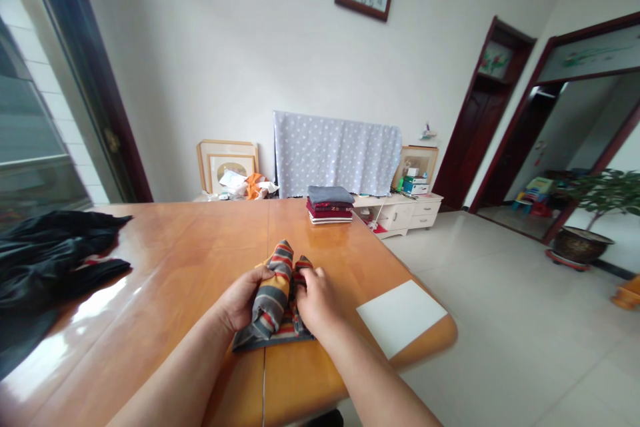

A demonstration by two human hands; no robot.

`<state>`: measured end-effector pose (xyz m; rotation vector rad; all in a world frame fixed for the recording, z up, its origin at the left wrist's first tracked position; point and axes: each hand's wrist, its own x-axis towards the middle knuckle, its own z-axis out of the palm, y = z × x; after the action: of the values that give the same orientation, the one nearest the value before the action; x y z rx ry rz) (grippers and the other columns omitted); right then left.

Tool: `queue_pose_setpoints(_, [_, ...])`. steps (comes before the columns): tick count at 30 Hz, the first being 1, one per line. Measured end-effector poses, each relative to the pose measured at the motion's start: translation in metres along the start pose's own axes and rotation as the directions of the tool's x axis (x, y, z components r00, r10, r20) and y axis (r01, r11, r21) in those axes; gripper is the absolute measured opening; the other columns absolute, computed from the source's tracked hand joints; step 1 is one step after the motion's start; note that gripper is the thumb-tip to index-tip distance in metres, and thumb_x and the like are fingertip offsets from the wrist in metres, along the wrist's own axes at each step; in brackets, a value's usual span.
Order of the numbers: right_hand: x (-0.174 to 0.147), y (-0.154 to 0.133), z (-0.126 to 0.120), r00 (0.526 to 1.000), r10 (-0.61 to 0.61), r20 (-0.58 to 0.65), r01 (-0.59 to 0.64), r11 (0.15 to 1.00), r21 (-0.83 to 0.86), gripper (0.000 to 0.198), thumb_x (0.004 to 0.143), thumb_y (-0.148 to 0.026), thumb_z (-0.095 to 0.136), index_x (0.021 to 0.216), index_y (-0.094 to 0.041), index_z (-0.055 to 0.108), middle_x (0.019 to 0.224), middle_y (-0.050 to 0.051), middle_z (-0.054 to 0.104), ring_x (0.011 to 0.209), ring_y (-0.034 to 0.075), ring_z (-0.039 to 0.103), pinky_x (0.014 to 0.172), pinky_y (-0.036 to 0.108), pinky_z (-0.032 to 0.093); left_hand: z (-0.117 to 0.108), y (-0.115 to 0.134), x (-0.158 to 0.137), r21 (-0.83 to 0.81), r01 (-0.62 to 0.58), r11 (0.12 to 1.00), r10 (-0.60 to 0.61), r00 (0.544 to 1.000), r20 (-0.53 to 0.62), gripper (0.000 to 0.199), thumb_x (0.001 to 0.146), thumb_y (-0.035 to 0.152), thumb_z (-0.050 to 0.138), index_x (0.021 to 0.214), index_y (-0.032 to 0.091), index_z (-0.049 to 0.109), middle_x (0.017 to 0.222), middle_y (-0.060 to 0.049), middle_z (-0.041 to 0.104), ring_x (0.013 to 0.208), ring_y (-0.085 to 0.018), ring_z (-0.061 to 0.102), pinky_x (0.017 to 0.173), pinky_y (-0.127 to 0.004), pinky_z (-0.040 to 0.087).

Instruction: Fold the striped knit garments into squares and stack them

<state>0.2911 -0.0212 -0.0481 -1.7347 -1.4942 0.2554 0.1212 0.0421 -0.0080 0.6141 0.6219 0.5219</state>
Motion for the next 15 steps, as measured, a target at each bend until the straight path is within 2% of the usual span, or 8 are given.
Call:
queue_pose_setpoints(3, [-0.005, -0.007, -0.003, 0.995, -0.081, 0.062, 0.093, 0.973, -0.214, 0.048, 0.088, -0.020, 0.053, 0.134, -0.031, 0.060, 0.137, 0.008, 0.058, 0.123, 0.027, 0.053, 0.103, 0.038, 0.040, -0.002, -0.001, 0.000, 0.055, -0.013, 0.998, 0.014, 1.000, -0.017, 0.031, 0.076, 0.029, 0.064, 0.102, 0.012, 0.062, 0.080, -0.011, 0.072, 0.066, -0.025, 0.071, 0.066, -0.038, 0.060])
queue_pose_setpoints(6, [-0.006, -0.012, -0.003, 0.987, -0.015, 0.161, 0.069, 0.940, -0.334, 0.048, 0.093, -0.026, 0.048, 0.140, -0.037, 0.054, 0.148, 0.003, 0.051, 0.138, 0.033, 0.039, 0.109, 0.050, 0.032, -0.005, -0.001, 0.001, 0.087, -0.066, 0.994, 0.068, 0.997, -0.023, 0.030, 0.075, 0.028, 0.064, 0.100, 0.012, 0.064, 0.085, -0.012, 0.072, 0.068, -0.025, 0.071, 0.068, -0.039, 0.059])
queue_pose_setpoints(8, [-0.006, -0.014, -0.003, 0.981, 0.038, 0.192, 0.035, 0.932, -0.361, 0.048, 0.096, -0.028, 0.043, 0.143, -0.038, 0.049, 0.151, 0.003, 0.048, 0.143, 0.035, 0.031, 0.110, 0.057, 0.028, -0.004, -0.001, 0.000, 0.129, -0.125, 0.984, 0.128, 0.992, -0.016, 0.027, 0.073, 0.025, 0.066, 0.098, 0.013, 0.064, 0.086, -0.011, 0.072, 0.069, -0.024, 0.070, 0.069, -0.038, 0.059])
queue_pose_setpoints(11, [-0.006, -0.014, -0.004, 0.976, 0.082, 0.201, -0.009, 0.940, -0.341, 0.048, 0.097, -0.027, 0.041, 0.144, -0.034, 0.047, 0.153, 0.005, 0.046, 0.146, 0.035, 0.027, 0.110, 0.061, 0.026, 0.002, -0.004, 0.001, 0.257, -0.222, 0.941, 0.230, 0.973, -0.002, 0.022, 0.071, 0.024, 0.070, 0.090, 0.014, 0.064, 0.077, -0.008, 0.070, 0.065, -0.021, 0.068, 0.064, -0.033, 0.056])
queue_pose_setpoints(15, [-0.008, -0.009, -0.006, 0.973, 0.120, 0.199, -0.051, 0.946, -0.319, 0.051, 0.096, -0.024, 0.041, 0.147, -0.029, 0.042, 0.155, 0.009, 0.044, 0.150, 0.033, 0.021, 0.112, 0.062, 0.024, 0.013, -0.015, 0.008, 0.489, -0.286, 0.824, 0.315, 0.949, 0.024, 0.021, 0.071, 0.026, 0.075, 0.085, 0.015, 0.064, 0.071, -0.003, 0.069, 0.061, -0.017, 0.064, 0.058, -0.026, 0.050])
